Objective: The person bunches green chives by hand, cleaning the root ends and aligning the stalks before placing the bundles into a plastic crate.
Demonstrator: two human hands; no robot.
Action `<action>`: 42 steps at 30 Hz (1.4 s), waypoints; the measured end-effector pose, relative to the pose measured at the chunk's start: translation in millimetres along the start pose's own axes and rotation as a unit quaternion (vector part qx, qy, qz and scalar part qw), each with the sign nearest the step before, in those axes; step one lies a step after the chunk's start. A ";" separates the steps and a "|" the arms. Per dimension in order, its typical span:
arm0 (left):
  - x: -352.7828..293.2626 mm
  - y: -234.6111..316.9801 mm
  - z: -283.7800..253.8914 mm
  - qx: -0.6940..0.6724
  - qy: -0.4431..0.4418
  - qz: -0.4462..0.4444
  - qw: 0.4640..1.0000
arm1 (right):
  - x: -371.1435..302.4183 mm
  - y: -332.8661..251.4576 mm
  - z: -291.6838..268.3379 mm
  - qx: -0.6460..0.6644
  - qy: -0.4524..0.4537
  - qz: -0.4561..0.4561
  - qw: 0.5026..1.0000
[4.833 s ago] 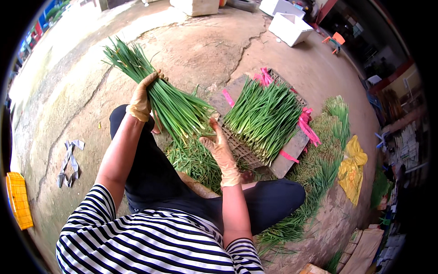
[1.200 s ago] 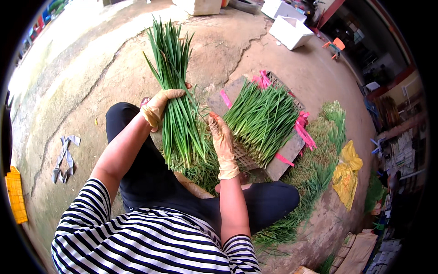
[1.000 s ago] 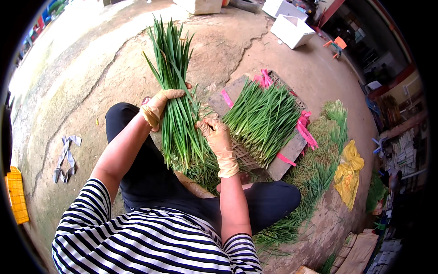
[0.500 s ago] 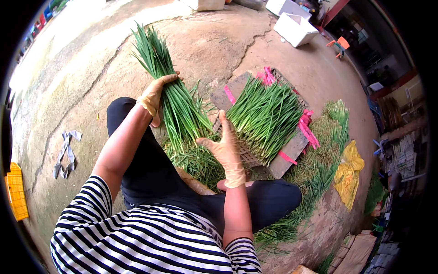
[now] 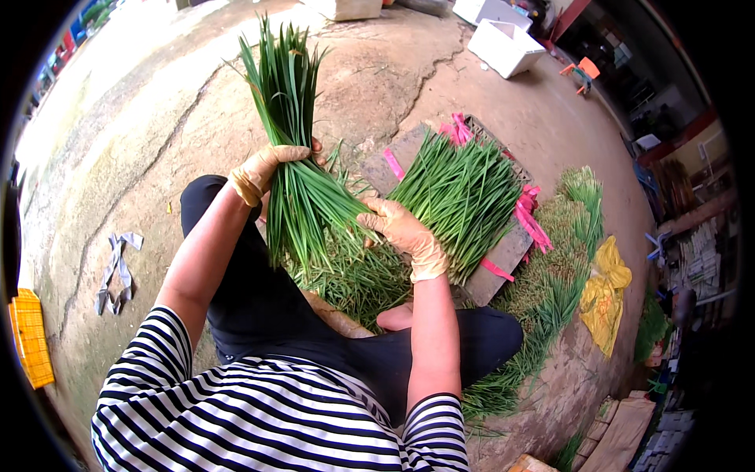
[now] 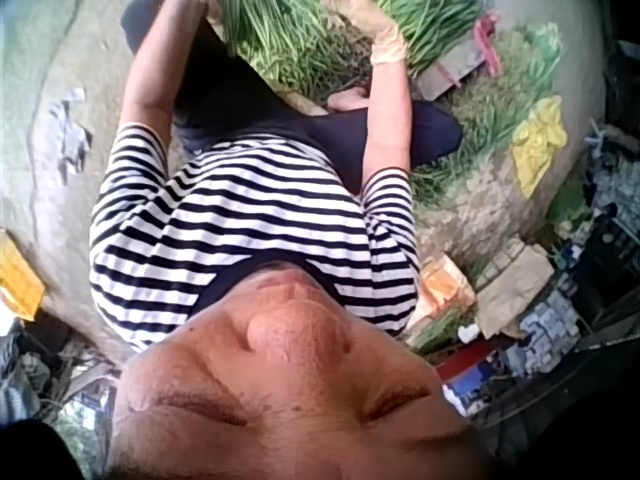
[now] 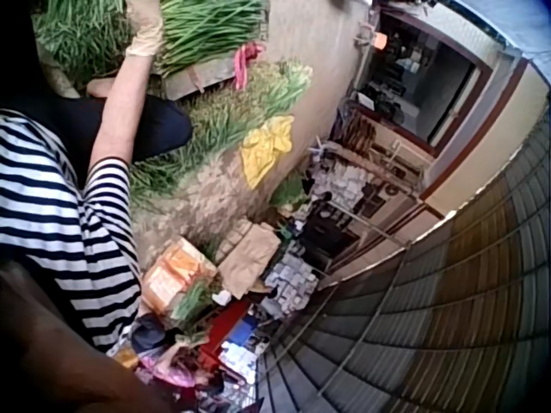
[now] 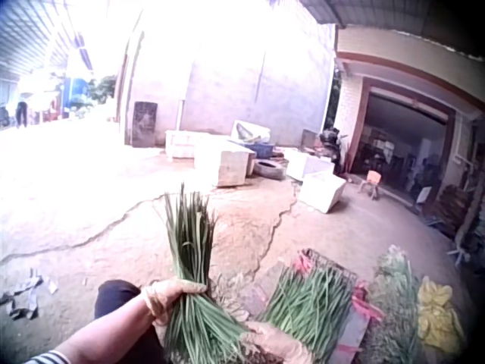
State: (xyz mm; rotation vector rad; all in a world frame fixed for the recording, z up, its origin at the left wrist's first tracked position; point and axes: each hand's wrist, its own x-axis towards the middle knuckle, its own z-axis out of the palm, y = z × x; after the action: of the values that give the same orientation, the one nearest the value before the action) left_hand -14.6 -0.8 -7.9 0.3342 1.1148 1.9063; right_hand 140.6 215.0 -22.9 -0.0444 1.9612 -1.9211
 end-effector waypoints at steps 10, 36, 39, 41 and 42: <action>9.8 -4.9 -10.5 0.017 0.157 0.105 0.982 | -10.2 17.7 63.7 -0.341 0.406 0.012 0.848; 3.3 -5.4 -5.3 -0.063 0.199 0.056 0.976 | 54.5 41.0 59.5 0.200 0.435 -0.116 0.870; 3.1 -5.0 -1.2 -0.061 0.204 0.068 0.975 | 50.4 37.1 63.6 0.260 0.429 -0.129 0.855; 3.1 -6.1 -0.1 -0.055 0.209 0.071 0.974 | 47.0 40.0 65.6 0.277 0.435 -0.136 0.846; 2.7 -5.9 0.6 -0.047 0.206 0.065 0.975 | 44.5 41.8 64.9 0.271 0.444 -0.139 0.843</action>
State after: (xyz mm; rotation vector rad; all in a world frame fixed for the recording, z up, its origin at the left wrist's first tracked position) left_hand -12.5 2.9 -12.7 -0.0493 1.2878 2.1993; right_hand 129.2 142.5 -73.5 0.9201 1.8235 -2.9863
